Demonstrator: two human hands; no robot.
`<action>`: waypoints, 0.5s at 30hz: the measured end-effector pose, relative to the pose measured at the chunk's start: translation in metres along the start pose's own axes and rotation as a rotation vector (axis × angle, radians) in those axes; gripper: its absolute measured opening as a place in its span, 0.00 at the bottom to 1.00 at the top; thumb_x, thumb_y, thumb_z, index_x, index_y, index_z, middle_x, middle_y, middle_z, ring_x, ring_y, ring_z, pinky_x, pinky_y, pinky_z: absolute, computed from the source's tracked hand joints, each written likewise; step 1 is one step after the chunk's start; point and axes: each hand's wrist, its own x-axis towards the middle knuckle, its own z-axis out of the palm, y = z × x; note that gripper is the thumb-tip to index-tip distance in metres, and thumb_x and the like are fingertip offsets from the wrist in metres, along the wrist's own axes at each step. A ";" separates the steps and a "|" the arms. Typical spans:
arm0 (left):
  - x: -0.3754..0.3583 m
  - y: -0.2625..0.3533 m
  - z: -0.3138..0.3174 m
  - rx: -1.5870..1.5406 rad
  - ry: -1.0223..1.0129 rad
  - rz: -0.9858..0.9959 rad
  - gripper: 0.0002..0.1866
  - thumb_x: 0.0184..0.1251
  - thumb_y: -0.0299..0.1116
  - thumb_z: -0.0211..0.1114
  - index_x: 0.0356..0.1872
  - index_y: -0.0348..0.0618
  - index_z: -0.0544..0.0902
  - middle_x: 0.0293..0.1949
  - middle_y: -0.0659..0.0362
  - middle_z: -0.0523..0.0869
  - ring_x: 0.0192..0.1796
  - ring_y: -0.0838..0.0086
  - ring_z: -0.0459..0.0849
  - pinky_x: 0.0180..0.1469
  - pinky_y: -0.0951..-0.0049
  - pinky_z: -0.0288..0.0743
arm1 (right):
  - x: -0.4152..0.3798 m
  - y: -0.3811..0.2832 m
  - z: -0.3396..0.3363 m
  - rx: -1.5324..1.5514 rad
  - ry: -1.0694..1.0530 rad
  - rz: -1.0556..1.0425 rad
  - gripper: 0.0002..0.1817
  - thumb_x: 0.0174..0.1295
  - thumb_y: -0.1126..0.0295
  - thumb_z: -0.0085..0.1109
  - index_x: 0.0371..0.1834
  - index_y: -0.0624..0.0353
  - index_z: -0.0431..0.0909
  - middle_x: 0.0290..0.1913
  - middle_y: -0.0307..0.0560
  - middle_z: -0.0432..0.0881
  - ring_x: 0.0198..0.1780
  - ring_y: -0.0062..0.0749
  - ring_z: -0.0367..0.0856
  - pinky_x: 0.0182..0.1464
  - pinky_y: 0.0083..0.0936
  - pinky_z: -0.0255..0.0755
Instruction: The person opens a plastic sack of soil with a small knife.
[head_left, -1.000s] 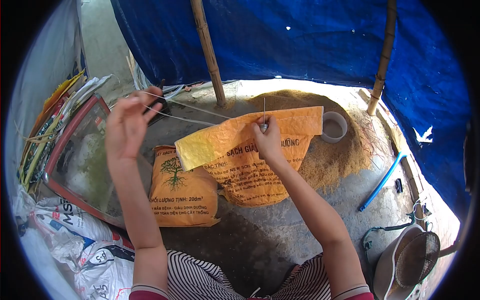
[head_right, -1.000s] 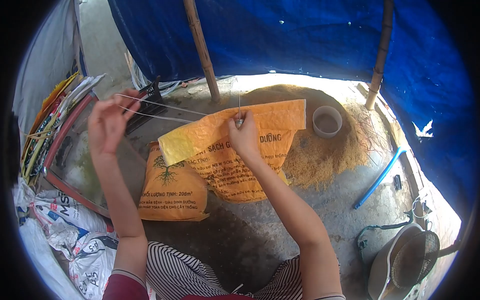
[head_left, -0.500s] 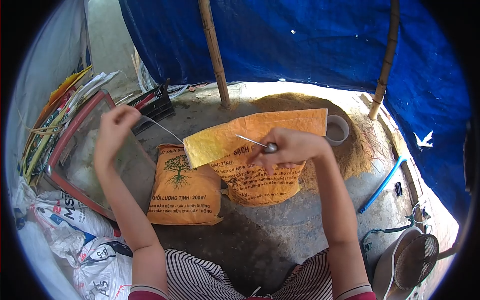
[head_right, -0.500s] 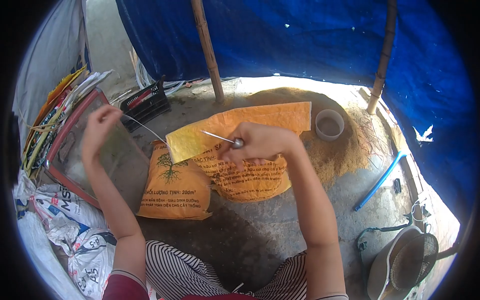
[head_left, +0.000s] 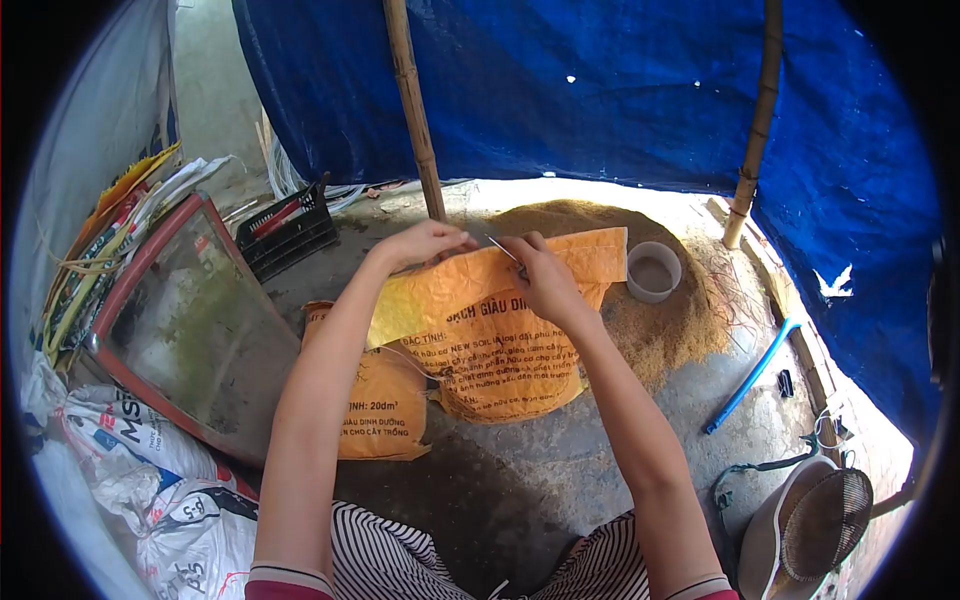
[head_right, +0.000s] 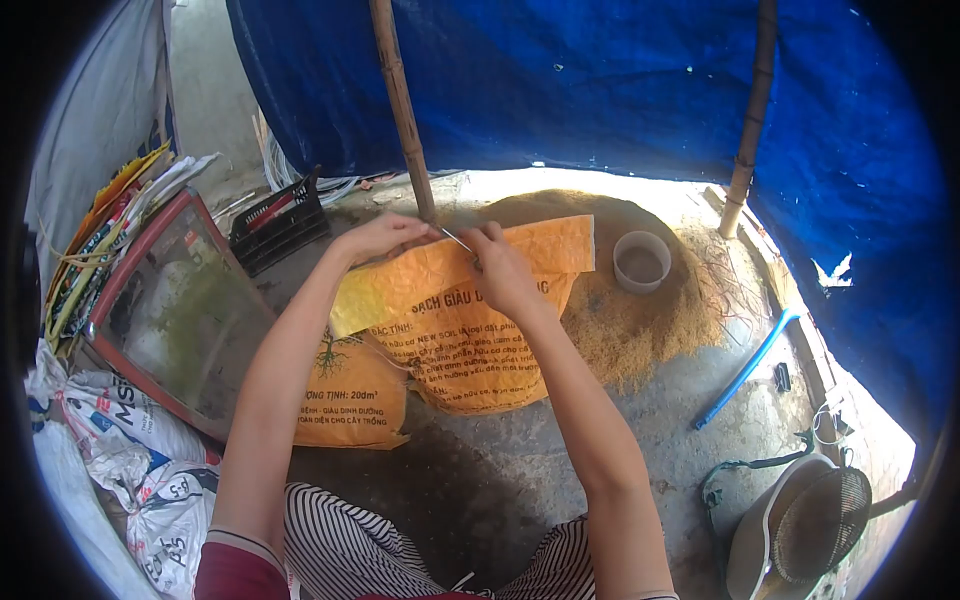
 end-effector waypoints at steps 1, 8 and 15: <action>0.006 -0.004 0.001 0.002 -0.004 0.002 0.17 0.70 0.44 0.59 0.50 0.44 0.84 0.39 0.62 0.86 0.38 0.80 0.80 0.40 0.79 0.75 | -0.001 0.000 -0.001 -0.020 -0.002 0.015 0.19 0.56 0.78 0.55 0.52 0.57 0.73 0.45 0.52 0.72 0.42 0.52 0.78 0.44 0.40 0.74; -0.005 -0.024 -0.020 0.042 -0.136 -0.025 0.18 0.65 0.47 0.65 0.37 0.40 0.86 0.26 0.67 0.79 0.28 0.84 0.73 0.30 0.79 0.66 | -0.002 0.003 -0.004 0.022 0.023 0.053 0.12 0.57 0.78 0.55 0.45 0.58 0.73 0.42 0.52 0.71 0.40 0.52 0.76 0.41 0.41 0.71; -0.020 -0.035 -0.031 -0.101 -0.241 -0.071 0.11 0.68 0.37 0.62 0.41 0.40 0.82 0.25 0.69 0.76 0.25 0.87 0.68 0.27 0.85 0.61 | 0.006 0.006 0.010 0.076 0.049 0.030 0.11 0.57 0.78 0.55 0.44 0.60 0.73 0.41 0.52 0.71 0.40 0.52 0.76 0.42 0.40 0.71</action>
